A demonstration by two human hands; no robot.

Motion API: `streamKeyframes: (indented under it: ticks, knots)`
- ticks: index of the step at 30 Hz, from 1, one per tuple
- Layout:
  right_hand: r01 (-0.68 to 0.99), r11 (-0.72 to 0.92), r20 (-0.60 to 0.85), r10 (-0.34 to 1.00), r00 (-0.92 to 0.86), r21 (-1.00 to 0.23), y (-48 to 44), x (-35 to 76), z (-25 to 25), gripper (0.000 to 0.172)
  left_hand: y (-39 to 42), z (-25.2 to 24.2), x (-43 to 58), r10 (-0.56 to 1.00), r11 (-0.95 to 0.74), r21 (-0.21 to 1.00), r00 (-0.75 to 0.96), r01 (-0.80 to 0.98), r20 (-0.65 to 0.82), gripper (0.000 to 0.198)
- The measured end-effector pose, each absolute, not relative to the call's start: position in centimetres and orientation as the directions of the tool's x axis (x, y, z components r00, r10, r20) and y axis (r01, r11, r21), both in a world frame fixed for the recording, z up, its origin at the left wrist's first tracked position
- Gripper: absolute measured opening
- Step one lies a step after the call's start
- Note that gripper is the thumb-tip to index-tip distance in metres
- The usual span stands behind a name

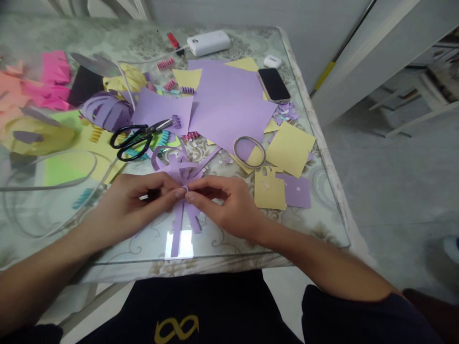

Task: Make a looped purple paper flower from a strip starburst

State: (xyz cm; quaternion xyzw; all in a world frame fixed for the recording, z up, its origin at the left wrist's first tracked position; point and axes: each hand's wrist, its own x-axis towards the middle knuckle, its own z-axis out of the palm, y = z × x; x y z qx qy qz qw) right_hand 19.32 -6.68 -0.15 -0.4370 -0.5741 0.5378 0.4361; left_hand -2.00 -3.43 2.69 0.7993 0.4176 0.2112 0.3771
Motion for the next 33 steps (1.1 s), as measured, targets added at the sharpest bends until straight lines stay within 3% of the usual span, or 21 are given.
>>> streamKeyframes:
  ticks: [9,33]
  knots:
    - [0.036,0.067,0.059,0.977,-0.207,-0.997,-6.66,19.28,-0.63,0.012,-3.51,2.63,-2.11,0.818,-0.416,0.762,0.570,0.496,0.075,0.026]
    - [-0.117,-0.072,-0.047,0.977,-0.207,-0.990,-6.17,19.07,-0.16,0.006,-3.85,2.62,-2.02,0.766,-0.586,0.646,0.593,0.488,0.247,0.016]
